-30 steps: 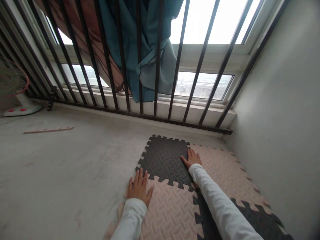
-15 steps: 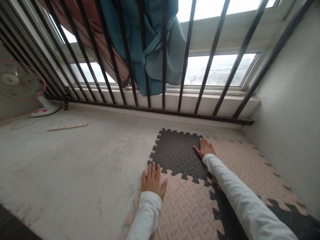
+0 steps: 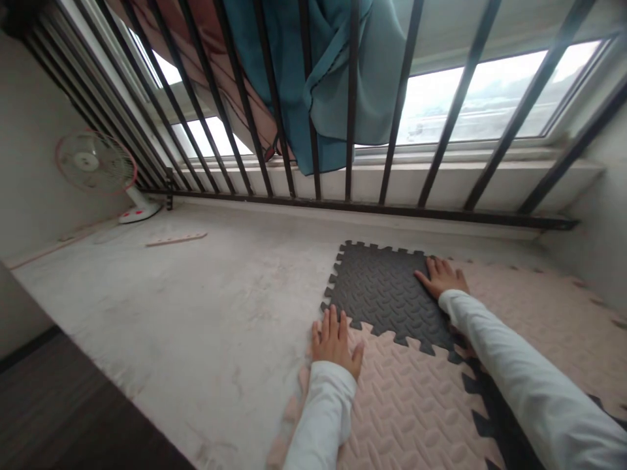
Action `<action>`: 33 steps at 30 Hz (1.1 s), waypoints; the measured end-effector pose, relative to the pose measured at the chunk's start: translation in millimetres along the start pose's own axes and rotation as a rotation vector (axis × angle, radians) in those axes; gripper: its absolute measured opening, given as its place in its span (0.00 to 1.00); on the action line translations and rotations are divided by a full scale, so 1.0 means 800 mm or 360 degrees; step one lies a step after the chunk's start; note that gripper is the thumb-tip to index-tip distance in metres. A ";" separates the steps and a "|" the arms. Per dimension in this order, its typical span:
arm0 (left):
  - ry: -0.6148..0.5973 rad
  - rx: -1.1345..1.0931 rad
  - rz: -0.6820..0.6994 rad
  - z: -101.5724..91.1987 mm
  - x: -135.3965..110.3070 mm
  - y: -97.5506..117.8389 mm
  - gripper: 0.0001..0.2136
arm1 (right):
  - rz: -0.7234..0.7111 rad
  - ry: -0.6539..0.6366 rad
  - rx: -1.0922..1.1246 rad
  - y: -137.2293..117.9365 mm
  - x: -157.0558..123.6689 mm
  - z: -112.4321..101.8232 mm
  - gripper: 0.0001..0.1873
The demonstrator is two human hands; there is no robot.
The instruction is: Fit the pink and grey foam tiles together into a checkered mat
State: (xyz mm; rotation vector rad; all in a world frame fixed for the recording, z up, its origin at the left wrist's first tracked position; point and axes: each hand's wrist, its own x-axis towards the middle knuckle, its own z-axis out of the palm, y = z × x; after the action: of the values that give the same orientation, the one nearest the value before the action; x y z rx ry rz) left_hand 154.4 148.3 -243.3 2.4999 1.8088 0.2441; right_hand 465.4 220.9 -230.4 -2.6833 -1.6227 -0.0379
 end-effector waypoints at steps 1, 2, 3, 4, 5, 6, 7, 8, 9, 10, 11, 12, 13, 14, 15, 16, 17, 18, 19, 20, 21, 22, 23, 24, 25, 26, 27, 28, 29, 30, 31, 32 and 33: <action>-0.0004 -0.0007 0.0000 -0.001 0.000 0.000 0.29 | -0.0006 -0.0026 -0.0019 -0.002 -0.009 -0.001 0.35; -0.0004 -0.0016 0.0000 -0.002 0.001 0.000 0.29 | -0.0014 -0.0058 -0.0042 -0.005 -0.019 -0.003 0.34; -0.0004 -0.0025 0.0000 -0.003 0.001 -0.001 0.28 | -0.0029 -0.0094 -0.0065 -0.007 -0.032 -0.005 0.33; -0.0005 -0.0033 0.0002 -0.004 0.001 -0.001 0.28 | -0.0041 -0.0121 -0.0082 -0.009 -0.045 -0.007 0.33; -0.0005 -0.0040 0.0006 -0.005 0.002 -0.001 0.28 | -0.0049 -0.0151 -0.0094 -0.010 -0.061 -0.010 0.33; -0.0005 -0.0042 0.0012 -0.006 0.002 -0.001 0.27 | -0.0059 -0.0177 -0.0100 -0.012 -0.078 -0.013 0.33; -0.0003 -0.0041 0.0019 -0.007 0.001 -0.001 0.27 | -0.0058 -0.0197 -0.0102 -0.013 -0.096 -0.016 0.33; 0.0002 -0.0034 0.0025 -0.008 0.001 -0.001 0.26 | -0.0056 -0.0252 -0.0106 -0.014 -0.116 -0.019 0.32; 0.0010 -0.0024 0.0029 -0.009 0.000 -0.001 0.25 | -0.0079 -0.0305 -0.0096 -0.014 -0.137 -0.022 0.32; 0.0020 -0.0011 0.0029 -0.010 -0.001 0.000 0.24 | -0.0097 -0.0353 -0.0080 -0.014 -0.159 -0.025 0.31; 0.0031 0.0000 0.0025 -0.011 -0.003 0.002 0.24 | -0.0121 -0.0356 -0.0053 -0.013 -0.181 -0.028 0.31; 0.0035 0.0012 0.0024 -0.013 -0.006 0.004 0.24 | -0.0154 -0.0374 -0.0031 -0.011 -0.205 -0.031 0.31; 0.0025 0.0023 0.0029 -0.016 -0.011 0.007 0.23 | -0.0190 -0.0402 -0.0010 -0.009 -0.228 -0.034 0.30; -0.0003 0.0036 0.0038 -0.019 -0.018 0.010 0.23 | -0.0224 -0.0424 0.0014 -0.006 -0.252 -0.037 0.30; -0.0054 0.0047 0.0054 -0.023 -0.028 0.015 0.23 | -0.0260 -0.0451 0.0039 -0.002 -0.276 -0.041 0.30; -0.0130 0.0053 0.0074 -0.028 -0.040 0.020 0.23 | -0.0295 -0.0477 0.0068 0.002 -0.299 -0.045 0.31; -0.0220 0.0046 0.0098 -0.034 -0.055 0.025 0.24 | -0.0327 -0.0503 0.0096 0.006 -0.322 -0.050 0.31; -0.0312 0.0026 0.0121 -0.042 -0.073 0.032 0.25 | -0.0358 -0.0529 0.0124 0.010 -0.344 -0.055 0.33; -0.0394 -0.0005 0.0144 -0.050 -0.093 0.039 0.26 | -0.0384 -0.0552 0.0149 0.014 -0.365 -0.059 0.34; -0.0464 -0.0044 0.0177 -0.059 -0.116 0.047 0.28 | -0.0409 -0.0570 0.0171 0.017 -0.387 -0.063 0.35; -0.0530 -0.0084 0.0210 -0.067 -0.140 0.056 0.29 | -0.0433 -0.0587 0.0193 0.020 -0.407 -0.065 0.36; -0.0594 -0.0118 0.0244 -0.075 -0.166 0.067 0.31 | -0.0453 -0.0595 0.0215 0.024 -0.428 -0.066 0.37; -0.0665 -0.0140 0.0278 -0.081 -0.192 0.079 0.32 | -0.0471 -0.0594 0.0237 0.027 -0.449 -0.066 0.38; -0.0747 -0.0152 0.0294 -0.085 -0.218 0.092 0.33 | -0.0484 -0.0592 0.0252 0.032 -0.469 -0.063 0.38; -0.0825 -0.0155 0.0302 -0.086 -0.243 0.105 0.34 | -0.0486 -0.0589 0.0253 0.037 -0.487 -0.059 0.39; -0.0890 -0.0155 0.0288 -0.083 -0.266 0.118 0.34 | -0.0480 -0.0582 0.0239 0.042 -0.504 -0.052 0.41; -0.0915 -0.0175 0.0252 -0.078 -0.286 0.130 0.31 | -0.0465 -0.0557 0.0214 0.047 -0.519 -0.046 0.41; -0.0896 -0.0197 0.0209 -0.072 -0.303 0.141 0.28 | -0.0445 -0.0520 0.0184 0.052 -0.531 -0.039 0.40; -0.0835 -0.0216 0.0162 -0.065 -0.318 0.149 0.24 | -0.0420 -0.0473 0.0154 0.056 -0.540 -0.033 0.38; -0.0749 -0.0228 0.0128 -0.059 -0.328 0.155 0.22 | -0.0399 -0.0421 0.0129 0.058 -0.545 -0.028 0.35; -0.0657 -0.0225 0.0110 -0.055 -0.336 0.159 0.21 | -0.0381 -0.0369 0.0109 0.057 -0.548 -0.025 0.32; -0.0580 -0.0215 0.0106 -0.054 -0.340 0.160 0.21 | -0.0366 -0.0326 0.0090 0.055 -0.548 -0.025 0.30; -0.0546 -0.0204 0.0117 -0.056 -0.341 0.159 0.22 | -0.0349 -0.0291 0.0067 0.050 -0.547 -0.026 0.29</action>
State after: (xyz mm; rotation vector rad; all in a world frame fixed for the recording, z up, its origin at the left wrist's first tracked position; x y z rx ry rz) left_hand 183.7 -153.1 -209.9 2.3473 1.5210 -0.0632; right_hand 297.8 -185.4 -219.3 -2.5303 -1.9384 0.2447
